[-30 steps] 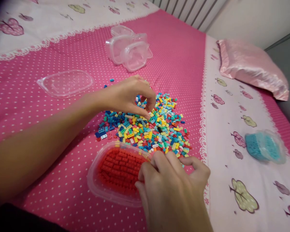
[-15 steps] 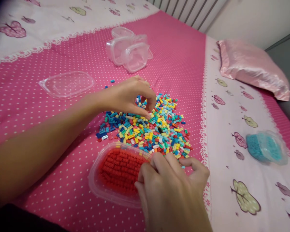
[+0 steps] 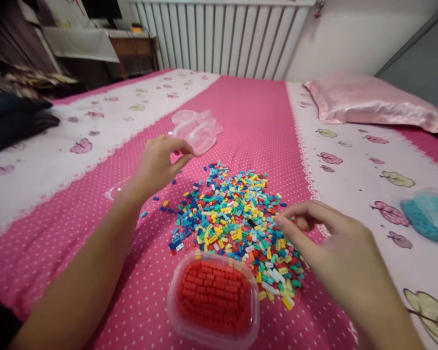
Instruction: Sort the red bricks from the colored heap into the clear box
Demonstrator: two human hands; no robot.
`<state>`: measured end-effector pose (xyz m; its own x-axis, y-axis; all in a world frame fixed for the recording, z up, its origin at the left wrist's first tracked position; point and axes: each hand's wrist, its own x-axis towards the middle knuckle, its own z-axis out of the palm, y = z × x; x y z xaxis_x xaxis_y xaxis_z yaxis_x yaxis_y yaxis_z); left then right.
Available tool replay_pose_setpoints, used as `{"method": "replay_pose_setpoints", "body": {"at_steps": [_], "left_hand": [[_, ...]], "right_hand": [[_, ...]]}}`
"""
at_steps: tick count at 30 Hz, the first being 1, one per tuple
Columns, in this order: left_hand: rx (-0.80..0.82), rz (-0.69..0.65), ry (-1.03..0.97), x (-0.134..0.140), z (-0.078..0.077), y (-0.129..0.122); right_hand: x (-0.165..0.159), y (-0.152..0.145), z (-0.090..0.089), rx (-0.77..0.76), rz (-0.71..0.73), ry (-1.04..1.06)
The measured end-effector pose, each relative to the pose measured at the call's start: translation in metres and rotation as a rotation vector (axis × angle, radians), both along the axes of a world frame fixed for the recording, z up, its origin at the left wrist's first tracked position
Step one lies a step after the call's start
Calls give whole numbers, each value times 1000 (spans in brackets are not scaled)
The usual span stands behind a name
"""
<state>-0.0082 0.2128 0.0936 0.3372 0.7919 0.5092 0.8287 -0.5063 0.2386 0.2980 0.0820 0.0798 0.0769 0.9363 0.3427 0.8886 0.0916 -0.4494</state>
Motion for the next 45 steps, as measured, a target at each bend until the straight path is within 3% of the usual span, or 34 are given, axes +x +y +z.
{"method": "replay_pose_setpoints", "body": {"at_steps": [1, 2, 5, 7, 9, 14, 21, 29, 35, 38, 41, 45], "left_hand": [[-28, -5, -13, -3, 3, -1], [-75, -24, -10, -5, 4, -3], [-321, -157, 115, -4, 6, -9], [-469, -231, 240, -1, 4, -14], [-518, -253, 318, 4, 2, -17], [-508, -276, 386, 12, -4, -17], [-466, -218, 406, 17, -8, -15], [-543, -146, 482, 15, -15, -15], [-531, -122, 461, 18, -7, -19], [-502, -122, 428, 22, -2, -20], [-497, -120, 394, 22, -1, -19], [-539, -175, 336, 17, -4, -17]], "right_hand": [[3, 10, -8, -62, 42, 85], [7, 19, -18, -23, 25, 157], [13, 37, -44, -68, 6, 214], [14, 41, -52, -84, 3, 223], [12, 40, -51, -65, 14, 238], [5, 37, -42, -44, 94, 273], [15, 49, -56, 42, 62, 347], [17, 52, -60, 8, 91, 325], [-15, 48, -64, 132, 129, 132], [-39, 51, -64, 172, 262, -25], [-53, 60, -67, 148, 381, -129], [-53, 70, -70, 102, 351, -139]]}}
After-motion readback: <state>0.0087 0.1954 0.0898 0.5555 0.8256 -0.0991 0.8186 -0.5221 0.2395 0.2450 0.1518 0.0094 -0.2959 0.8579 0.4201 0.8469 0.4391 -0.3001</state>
